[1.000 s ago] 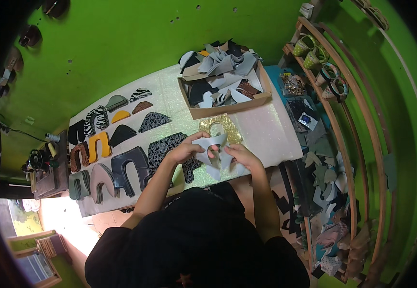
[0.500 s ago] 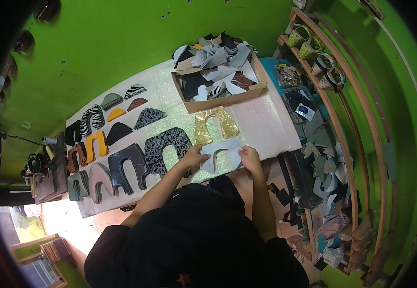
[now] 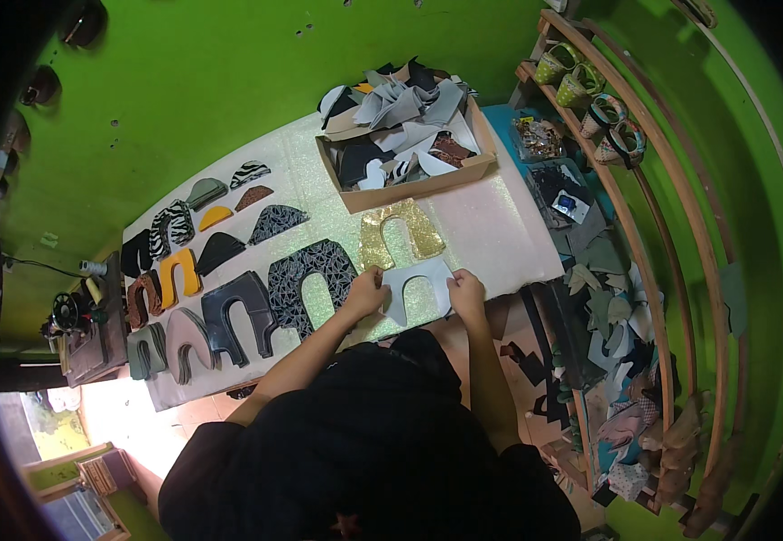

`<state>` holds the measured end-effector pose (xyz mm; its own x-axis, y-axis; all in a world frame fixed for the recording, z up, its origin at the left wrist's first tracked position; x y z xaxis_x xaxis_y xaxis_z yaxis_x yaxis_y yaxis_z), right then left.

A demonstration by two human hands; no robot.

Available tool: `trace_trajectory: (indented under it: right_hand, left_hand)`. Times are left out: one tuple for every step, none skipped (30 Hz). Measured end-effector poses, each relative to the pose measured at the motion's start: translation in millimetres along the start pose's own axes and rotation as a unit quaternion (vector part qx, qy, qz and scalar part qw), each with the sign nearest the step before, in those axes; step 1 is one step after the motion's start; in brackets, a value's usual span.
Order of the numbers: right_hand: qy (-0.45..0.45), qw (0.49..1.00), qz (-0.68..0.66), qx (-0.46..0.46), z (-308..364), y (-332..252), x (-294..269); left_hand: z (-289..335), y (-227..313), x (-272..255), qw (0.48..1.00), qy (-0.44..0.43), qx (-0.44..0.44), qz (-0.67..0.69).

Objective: Sorting and arranging various leather and fabric pieces for shoe manufacturing.

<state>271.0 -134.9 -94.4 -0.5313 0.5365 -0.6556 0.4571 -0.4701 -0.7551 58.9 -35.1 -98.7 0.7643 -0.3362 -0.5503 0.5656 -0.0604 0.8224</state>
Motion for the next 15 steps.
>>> trace_trajectory:
  right_hand:
    - [0.009,1.0,-0.003,-0.012,-1,0,0]
    - [0.009,1.0,-0.003,-0.012,-2,2,2]
    - [0.011,1.0,0.005,-0.013,-2,3,3]
    - [0.012,1.0,0.012,-0.014,-3,4,5]
    - [0.011,1.0,0.012,-0.014,-3,5,7]
    - [0.019,0.999,0.023,-0.019,-3,5,8]
    - [0.028,0.999,0.034,-0.023,-3,6,7]
    - [0.028,0.999,0.035,-0.022,-3,8,8]
    - [0.036,0.998,0.041,-0.034,-2,6,8]
    - [0.044,0.997,0.047,-0.046,-2,4,6]
    - [0.045,0.997,0.047,-0.046,-3,5,6]
    - [0.048,0.996,0.058,-0.055,-2,1,4]
    - [0.051,0.994,0.069,-0.063,-2,-3,2]
    - [0.05,0.994,0.068,-0.063,-2,-6,1]
    - [0.038,0.994,0.088,-0.06,-1,-8,1]
  left_hand:
    - [0,1,-2,1.0,0.008,-0.004,-0.012]
    - [0,4,-2,1.0,0.008,-0.003,-0.012]
    - [1,4,-2,1.0,0.004,-0.017,-0.021]
    - [2,4,-3,0.999,0.001,-0.03,-0.031]
    - [3,7,-4,0.999,0.001,-0.031,-0.031]
    - [5,10,-4,0.999,-0.012,-0.035,-0.036]
    - [6,13,-3,0.998,-0.026,-0.04,-0.041]
    - [8,17,-3,0.998,-0.027,-0.039,-0.041]
    - [9,22,-5,0.999,-0.024,-0.022,-0.039]
    - [10,26,-5,0.999,-0.021,-0.005,-0.037]
    - [10,26,-3,0.999,-0.021,-0.005,-0.037]
    - [8,30,-5,0.998,-0.008,0.032,-0.051]
    - [8,35,-5,0.996,0.006,0.068,-0.065]
    - [9,33,-4,0.996,0.006,0.068,-0.065]
    - [10,34,-2,0.991,0.007,0.077,-0.105]
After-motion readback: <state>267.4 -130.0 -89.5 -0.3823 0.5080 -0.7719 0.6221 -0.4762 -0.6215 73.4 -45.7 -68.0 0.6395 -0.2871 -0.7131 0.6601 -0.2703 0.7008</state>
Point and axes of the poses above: each hand's wrist, its own z-axis away from the middle knuckle, its own x-axis out of the palm, y = z × x, the point moved 10 cm from there along -z, towards the middle knuckle, and after that the axes turned 12 degrees about y, right-handed, at the moved point
